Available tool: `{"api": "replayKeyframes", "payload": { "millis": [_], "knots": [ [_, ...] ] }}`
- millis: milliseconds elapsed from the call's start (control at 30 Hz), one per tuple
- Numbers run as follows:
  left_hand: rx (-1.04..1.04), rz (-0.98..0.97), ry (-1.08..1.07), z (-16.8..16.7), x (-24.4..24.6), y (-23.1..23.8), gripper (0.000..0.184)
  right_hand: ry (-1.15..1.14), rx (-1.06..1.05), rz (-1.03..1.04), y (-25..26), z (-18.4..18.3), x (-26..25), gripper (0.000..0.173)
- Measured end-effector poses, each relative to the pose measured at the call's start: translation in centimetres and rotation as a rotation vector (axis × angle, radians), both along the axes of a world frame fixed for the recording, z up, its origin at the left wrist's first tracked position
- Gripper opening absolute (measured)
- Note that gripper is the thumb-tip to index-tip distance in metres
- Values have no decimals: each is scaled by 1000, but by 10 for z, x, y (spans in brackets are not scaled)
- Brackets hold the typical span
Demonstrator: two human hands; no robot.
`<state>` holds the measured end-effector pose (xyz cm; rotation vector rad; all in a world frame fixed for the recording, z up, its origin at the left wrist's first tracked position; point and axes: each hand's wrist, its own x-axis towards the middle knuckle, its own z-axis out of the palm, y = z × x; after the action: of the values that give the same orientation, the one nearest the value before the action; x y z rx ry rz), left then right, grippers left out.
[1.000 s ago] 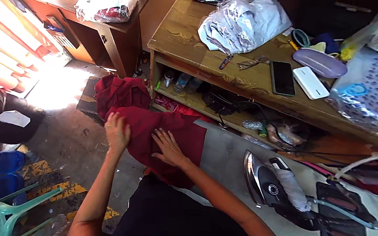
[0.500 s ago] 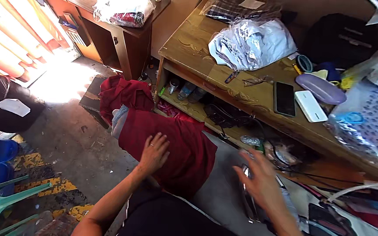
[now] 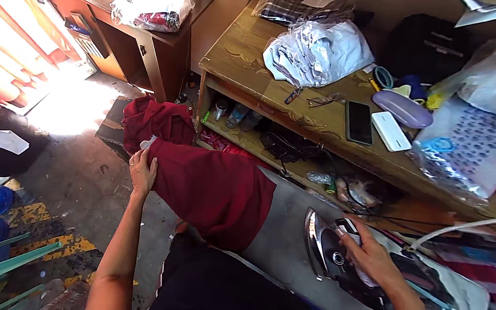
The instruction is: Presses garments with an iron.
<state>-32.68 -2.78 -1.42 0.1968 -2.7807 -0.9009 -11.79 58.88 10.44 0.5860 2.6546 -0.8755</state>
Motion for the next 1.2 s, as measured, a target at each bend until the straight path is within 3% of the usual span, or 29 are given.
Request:
{"api": "replayKeyframes", "payload": {
  "millis": [100,200,300,467,667,833,1000,1200],
  "knots": [
    [183,17,-142,-1,2,-7,54,-20,56,16,-22,4,-8,59],
    [-24,-24,38,6,0,-11,58,-46,143,160,-71,20,-29,64],
    [-45,40,86,23,0,-12,51,14,165,392,-141,45,-65,65],
    [308,195,-252,26,-1,-33,46,14,22,776,-271,72,-162,57],
    [603,24,-421,11,-18,-56,35,42,4,996,-406,47,-260,56],
    [980,-156,-442,3,-30,-76,14,24,148,1273,-433,34,-283,56],
    [1103,-172,-471,-4,-34,-81,12,42,178,1114,-442,32,-306,59],
    [1146,-191,-480,-4,-34,-82,12,-6,164,1112,-439,32,-321,60]
  ]
}}
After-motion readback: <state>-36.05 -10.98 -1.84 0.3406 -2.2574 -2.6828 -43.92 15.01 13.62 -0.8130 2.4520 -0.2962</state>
